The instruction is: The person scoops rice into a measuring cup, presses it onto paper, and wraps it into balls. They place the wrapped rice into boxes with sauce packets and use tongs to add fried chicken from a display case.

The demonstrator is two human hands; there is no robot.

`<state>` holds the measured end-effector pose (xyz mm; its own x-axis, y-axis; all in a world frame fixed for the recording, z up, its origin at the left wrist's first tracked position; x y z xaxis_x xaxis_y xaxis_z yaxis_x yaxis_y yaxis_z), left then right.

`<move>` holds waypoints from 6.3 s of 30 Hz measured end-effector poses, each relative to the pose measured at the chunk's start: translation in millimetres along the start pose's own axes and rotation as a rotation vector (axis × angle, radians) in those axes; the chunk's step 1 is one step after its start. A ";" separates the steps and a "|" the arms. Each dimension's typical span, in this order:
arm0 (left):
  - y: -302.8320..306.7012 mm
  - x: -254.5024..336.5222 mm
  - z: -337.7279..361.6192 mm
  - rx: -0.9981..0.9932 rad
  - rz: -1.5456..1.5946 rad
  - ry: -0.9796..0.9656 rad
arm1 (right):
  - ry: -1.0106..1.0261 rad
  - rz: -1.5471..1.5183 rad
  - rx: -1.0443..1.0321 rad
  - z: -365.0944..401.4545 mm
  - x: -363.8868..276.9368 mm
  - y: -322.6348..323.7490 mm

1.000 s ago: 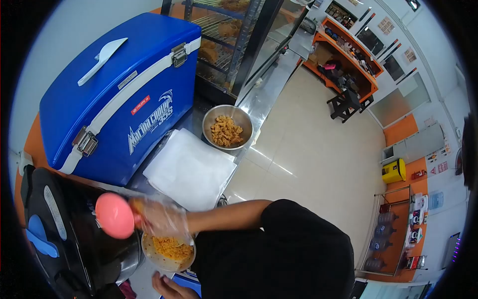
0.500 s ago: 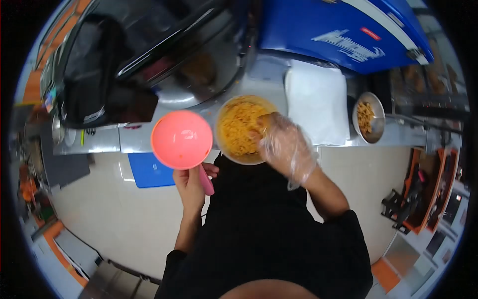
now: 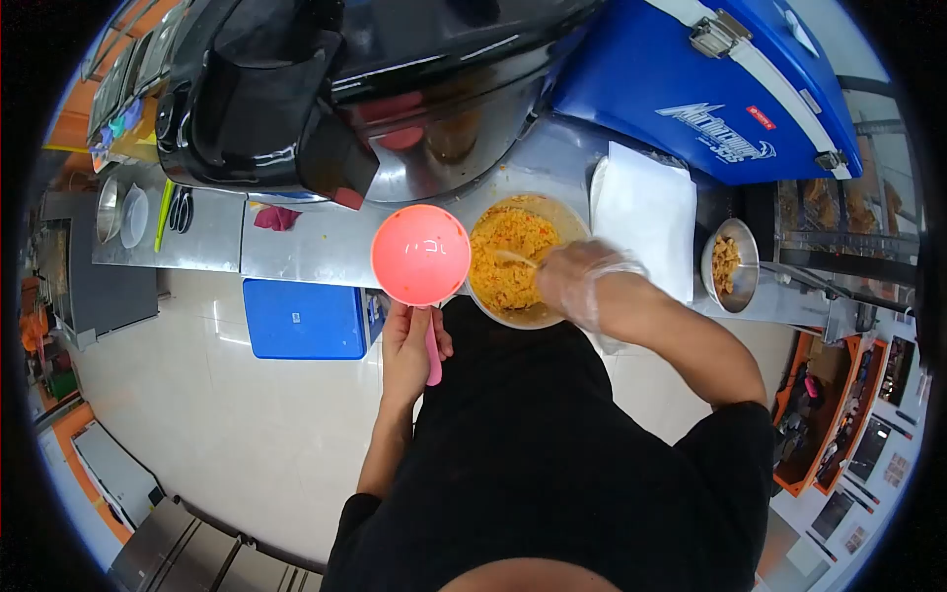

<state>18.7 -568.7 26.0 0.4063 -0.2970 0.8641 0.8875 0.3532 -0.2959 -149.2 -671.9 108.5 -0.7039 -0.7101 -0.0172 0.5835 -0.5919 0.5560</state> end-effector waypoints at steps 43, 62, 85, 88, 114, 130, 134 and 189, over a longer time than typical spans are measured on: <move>-44.6 74.4 29.6 -0.095 -1.028 -0.481 | 0.146 -0.526 0.506 16.3 79.7 16.0; -36.3 13.8 16.8 -0.317 0.346 0.405 | -0.247 -0.071 0.611 111.1 42.8 51.0; -24.5 17.5 3.8 -0.315 0.491 0.335 | 0.237 -0.299 0.207 -89.0 -2.8 4.5; -23.3 17.0 4.9 -0.299 0.465 0.339 | 0.443 -0.351 0.379 -88.0 -8.2 7.8; -60.6 13.8 31.7 -0.168 -0.054 0.344 | 0.098 -0.139 0.638 82.9 3.3 45.6; -57.0 2.4 26.8 -0.282 0.343 0.470 | 0.010 -0.982 0.963 69.8 43.2 -32.1; -69.5 11.5 30.0 -0.208 0.231 0.465 | -0.193 -0.598 0.692 43.4 -5.3 -49.8; -36.1 16.1 11.7 -0.265 0.523 0.396 | 0.375 -0.620 0.375 -51.2 44.2 -6.4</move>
<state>-9.3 -575.9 55.3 0.7978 -0.4656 0.3832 0.5568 0.3250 -0.7644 -163.3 -719.0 61.7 -0.6332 -0.4150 -0.6533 -0.0893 -0.7993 0.5943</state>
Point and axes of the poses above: each hand's wrist, its own z-axis away from the middle knuckle, its own y-axis out of the back of the hand, x = y × z, the point moved 8 cm from there along -z, towards the middle knuckle, and after that the axes turned 6 degrees about -y, right-handed, at the moved point
